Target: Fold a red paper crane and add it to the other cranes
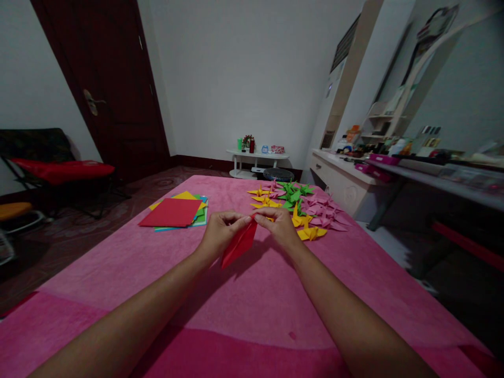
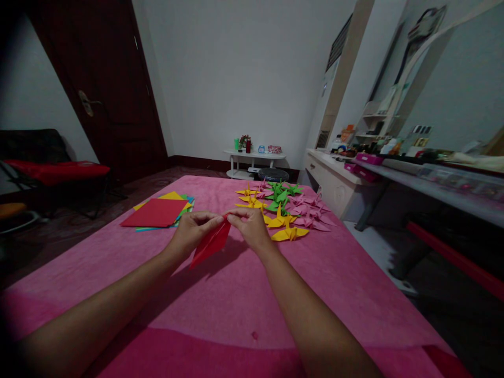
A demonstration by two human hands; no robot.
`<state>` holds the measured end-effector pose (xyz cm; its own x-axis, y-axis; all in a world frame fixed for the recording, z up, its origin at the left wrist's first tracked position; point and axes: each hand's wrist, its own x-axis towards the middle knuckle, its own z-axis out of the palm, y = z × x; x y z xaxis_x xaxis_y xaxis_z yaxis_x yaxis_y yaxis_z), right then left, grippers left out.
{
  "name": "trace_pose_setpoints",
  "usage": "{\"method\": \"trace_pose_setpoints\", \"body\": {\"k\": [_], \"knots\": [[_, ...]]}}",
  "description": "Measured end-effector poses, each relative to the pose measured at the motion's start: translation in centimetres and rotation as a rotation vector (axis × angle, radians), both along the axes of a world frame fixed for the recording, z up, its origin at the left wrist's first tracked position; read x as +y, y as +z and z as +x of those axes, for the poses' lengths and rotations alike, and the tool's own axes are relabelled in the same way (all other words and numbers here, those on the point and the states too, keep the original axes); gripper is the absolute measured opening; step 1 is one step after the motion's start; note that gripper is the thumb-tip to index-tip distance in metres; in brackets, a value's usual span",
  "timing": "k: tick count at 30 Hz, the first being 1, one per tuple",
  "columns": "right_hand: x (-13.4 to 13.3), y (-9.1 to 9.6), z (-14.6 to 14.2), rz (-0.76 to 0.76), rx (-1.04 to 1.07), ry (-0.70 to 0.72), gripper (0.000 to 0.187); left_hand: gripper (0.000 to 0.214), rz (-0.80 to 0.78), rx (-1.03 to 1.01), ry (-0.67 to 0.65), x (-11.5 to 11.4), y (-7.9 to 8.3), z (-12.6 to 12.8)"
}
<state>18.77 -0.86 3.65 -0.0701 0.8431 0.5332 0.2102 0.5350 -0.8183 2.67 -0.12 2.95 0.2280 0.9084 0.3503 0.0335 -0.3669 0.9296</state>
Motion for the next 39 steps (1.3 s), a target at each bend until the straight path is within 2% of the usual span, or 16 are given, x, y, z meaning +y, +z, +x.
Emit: {"method": "trace_pose_setpoints", "body": {"k": [5,10,21,24,29,32,34,39], "knots": [[-0.1,0.2,0.1,0.009,0.019,-0.018,0.011,0.028,-0.049,-0.074,-0.071,-0.3,0.2,0.1],[-0.1,0.3,0.0,0.025,0.02,-0.025,0.011,0.032,-0.161,-0.13,-0.057,-0.7,0.2,0.3],[-0.6,1.0,-0.2,0.121,-0.028,-0.077,0.007,0.038,-0.314,-0.194,-0.119,-0.6,0.0,0.1],[-0.7,0.9,-0.3,0.142,-0.025,-0.066,0.007,0.033,-0.211,-0.166,-0.074,-0.8,0.1,0.2],[-0.6,0.6,-0.3,0.086,0.072,0.026,0.006,0.021,0.194,-0.051,0.068,-1.1,0.2,0.2],[-0.3,0.5,-0.2,0.054,0.102,0.057,0.006,0.02,0.253,-0.032,0.076,-1.1,0.2,0.2],[-0.3,0.5,-0.1,0.055,0.098,0.043,0.006,0.021,0.205,-0.055,0.049,-1.1,0.3,0.2],[-0.5,0.6,-0.3,0.073,0.072,-0.011,0.002,0.028,-0.077,-0.177,-0.025,-1.3,0.4,0.7]]}}
